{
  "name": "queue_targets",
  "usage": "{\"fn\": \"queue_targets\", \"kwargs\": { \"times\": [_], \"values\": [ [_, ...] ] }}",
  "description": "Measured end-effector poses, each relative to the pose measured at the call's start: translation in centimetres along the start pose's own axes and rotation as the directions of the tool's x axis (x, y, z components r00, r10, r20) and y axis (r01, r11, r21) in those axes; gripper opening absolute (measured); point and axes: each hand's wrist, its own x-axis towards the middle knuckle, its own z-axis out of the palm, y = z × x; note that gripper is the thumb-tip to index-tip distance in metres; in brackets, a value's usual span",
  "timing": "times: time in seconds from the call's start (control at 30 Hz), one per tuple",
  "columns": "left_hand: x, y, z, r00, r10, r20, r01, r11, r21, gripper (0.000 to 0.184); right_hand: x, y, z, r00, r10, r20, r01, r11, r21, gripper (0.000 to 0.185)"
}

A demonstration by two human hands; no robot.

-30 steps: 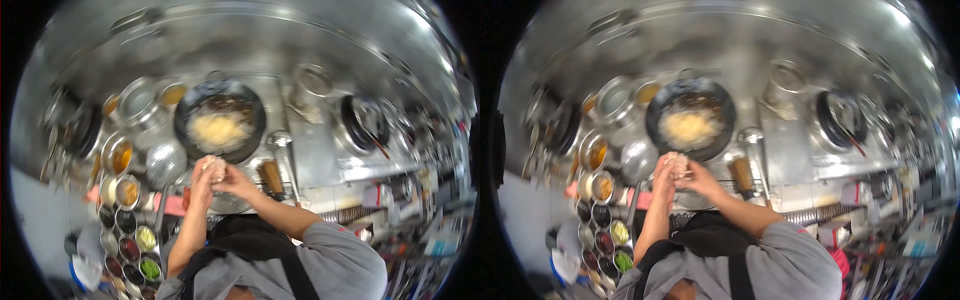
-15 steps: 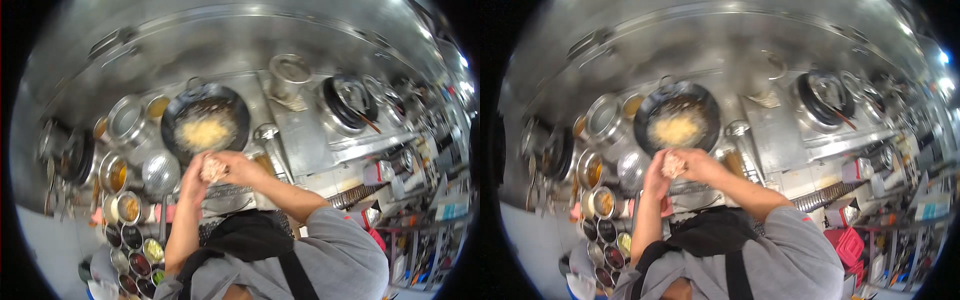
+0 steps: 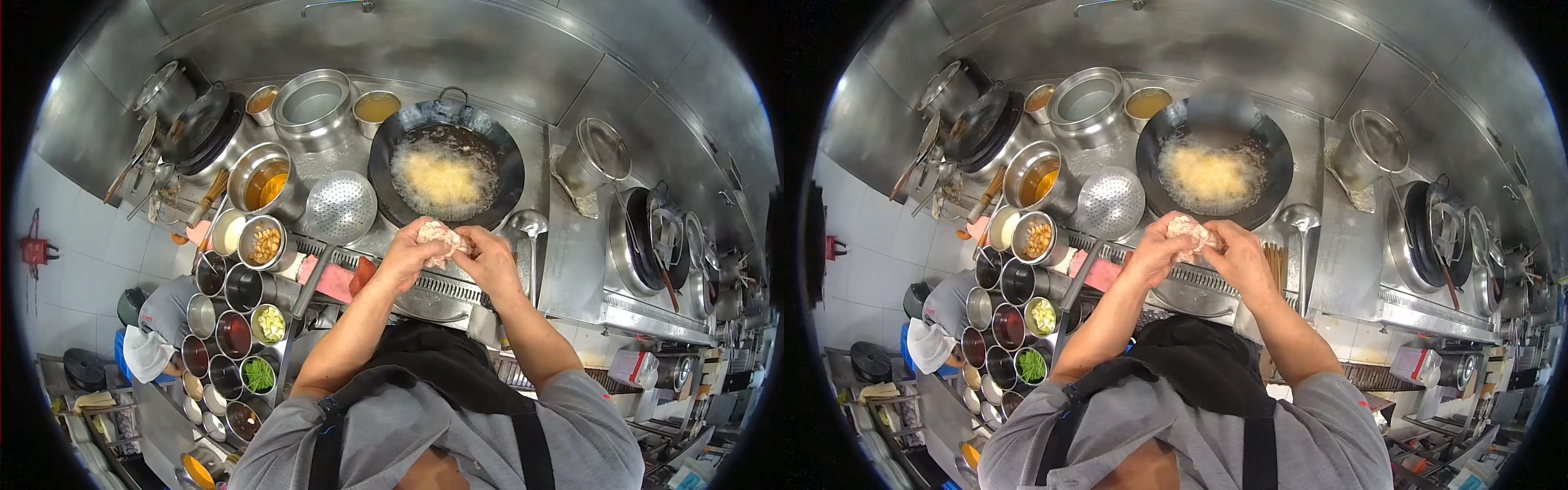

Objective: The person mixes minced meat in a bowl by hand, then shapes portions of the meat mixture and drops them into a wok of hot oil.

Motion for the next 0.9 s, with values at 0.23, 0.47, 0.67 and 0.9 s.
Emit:
{"fn": "queue_targets", "kwargs": {
  "times": [0.23,0.47,0.67,0.9],
  "values": [
    [0.0,0.3,-0.4,0.996,-0.033,-0.086,0.013,0.976,-0.218,0.027,-0.2,3.6,0.8,0.941,0.296,0.167,-0.318,0.596,0.738,0.021],
    [0.3,0.0,0.1,1.0,0.028,-0.014,-0.028,0.999,-0.017,0.026,-0.3,2.6,0.9,0.944,0.302,0.135,-0.291,0.565,0.772,0.021],
    [0.6,0.0,0.1,0.998,-0.021,0.058,0.004,0.961,0.275,0.025,-0.4,2.6,0.5,0.94,0.309,0.144,-0.331,0.725,0.604,0.023],
    [0.6,-0.6,-0.5,0.996,-0.082,0.029,0.071,0.959,0.273,0.023,-0.1,4.8,0.2,0.908,0.404,0.111,-0.323,0.507,0.799,0.014]
  ]
}}
